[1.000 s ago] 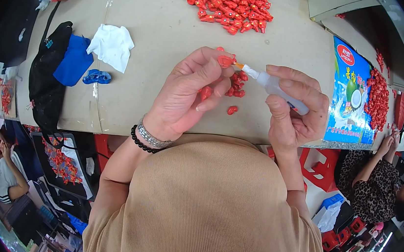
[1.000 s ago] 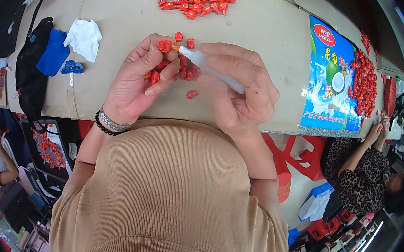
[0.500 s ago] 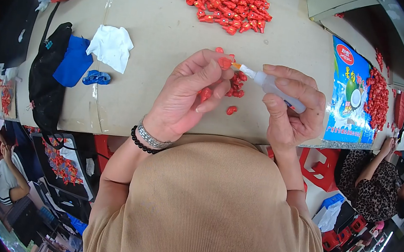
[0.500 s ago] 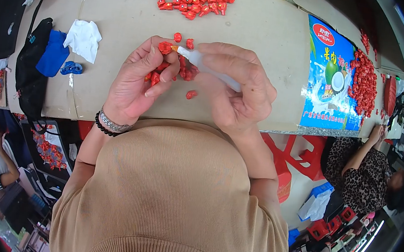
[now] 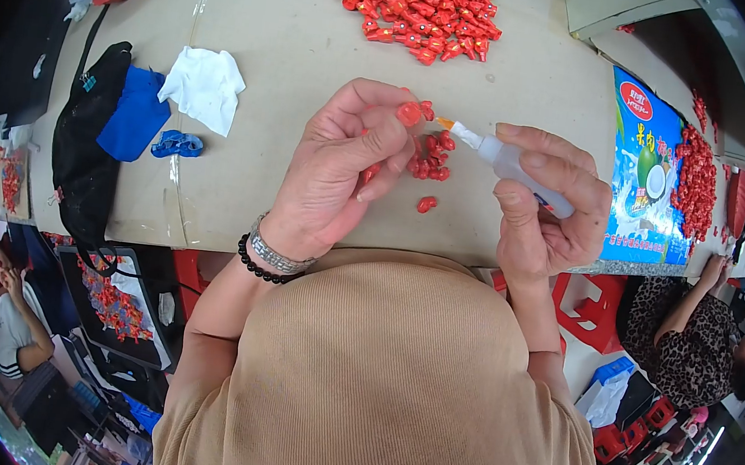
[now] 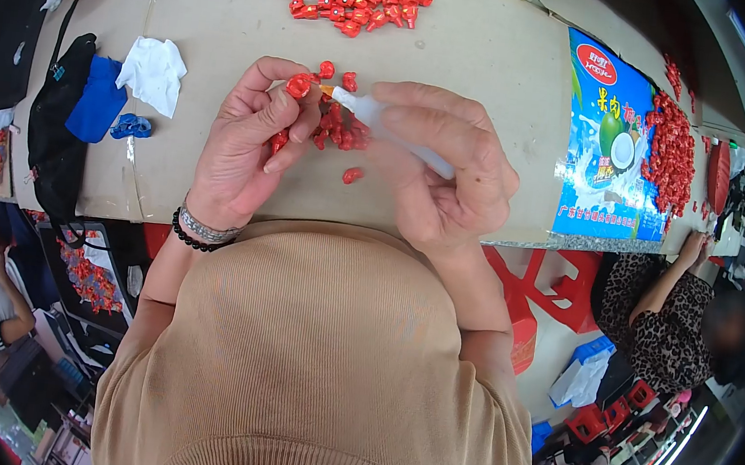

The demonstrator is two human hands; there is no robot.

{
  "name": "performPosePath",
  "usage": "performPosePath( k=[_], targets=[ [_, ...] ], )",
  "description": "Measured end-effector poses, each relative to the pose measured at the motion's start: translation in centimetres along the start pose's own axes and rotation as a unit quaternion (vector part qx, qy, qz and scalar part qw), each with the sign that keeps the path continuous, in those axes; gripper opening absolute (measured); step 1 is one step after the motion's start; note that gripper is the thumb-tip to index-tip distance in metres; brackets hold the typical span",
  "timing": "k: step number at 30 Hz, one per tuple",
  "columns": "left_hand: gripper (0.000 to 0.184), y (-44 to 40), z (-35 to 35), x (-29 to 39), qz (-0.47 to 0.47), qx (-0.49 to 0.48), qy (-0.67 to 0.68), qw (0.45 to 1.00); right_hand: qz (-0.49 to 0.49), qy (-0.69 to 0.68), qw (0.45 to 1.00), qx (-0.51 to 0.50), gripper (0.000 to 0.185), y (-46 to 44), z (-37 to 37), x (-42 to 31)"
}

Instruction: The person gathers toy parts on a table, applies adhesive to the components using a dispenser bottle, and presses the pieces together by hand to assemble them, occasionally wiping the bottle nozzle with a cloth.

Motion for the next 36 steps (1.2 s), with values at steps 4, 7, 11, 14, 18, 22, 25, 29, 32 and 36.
performPosePath(
  k=[4, 7, 11, 14, 18, 22, 25, 29, 32, 36],
  targets=[
    [0.018, 0.08, 0.14, 0.33, 0.005, 0.017, -0.036, 0.999, 0.0, 0.006, 1.0, -0.007, 0.027, -0.1, 0.12, -0.03],
    [0.018, 0.1, 0.16, 0.28, 0.007, 0.013, -0.029, 0.999, -0.003, 0.015, 1.0, -0.008, 0.028, -0.19, 0.21, 0.17],
    [0.019, 0.13, 0.18, 0.32, 0.01, 0.02, -0.033, 0.999, 0.001, 0.012, 1.0, -0.006, 0.029, -0.11, 0.18, 0.15],
    [0.02, 0.12, 0.14, 0.41, 0.016, -0.001, -0.039, 0.999, 0.009, 0.055, 0.997, -0.05, 0.025, 0.02, 0.31, 0.18],
    [0.023, 0.06, 0.06, 0.64, 0.04, 0.02, -0.033, 0.998, 0.0, 0.01, 1.0, -0.012, 0.027, -0.13, 0.23, -0.12],
    [0.024, 0.08, -0.12, 0.67, 0.058, 0.031, -0.041, 0.997, 0.004, -0.03, 0.999, -0.012, 0.026, -0.08, 0.07, 0.01],
    [0.024, 0.07, -0.14, 0.69, 0.063, 0.037, -0.049, 0.996, 0.008, -0.038, 0.999, -0.015, 0.026, 0.01, 0.17, 0.04],
    [0.024, 0.08, -0.07, 0.79, 0.069, 0.034, -0.048, 0.996, 0.004, -0.015, 0.999, -0.029, 0.027, -0.13, 0.31, -0.12],
    [0.024, 0.08, -0.11, 0.81, 0.074, 0.032, -0.05, 0.996, 0.017, 0.011, 0.999, -0.041, 0.025, 0.09, 0.41, 0.18],
    [0.024, 0.04, 0.0, 0.83, 0.08, 0.031, -0.05, 0.995, 0.02, 0.018, 0.999, -0.047, 0.025, 0.03, 0.46, 0.18]
  ],
)
Point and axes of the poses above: each hand's wrist, its own y-axis away from the middle knuckle, its own z-axis out of the palm, x = y × z, the point moved 4 cm from there along -y, towards the middle knuckle, and after that the axes turned 11 degrees about -x, right-handed, at the moved point
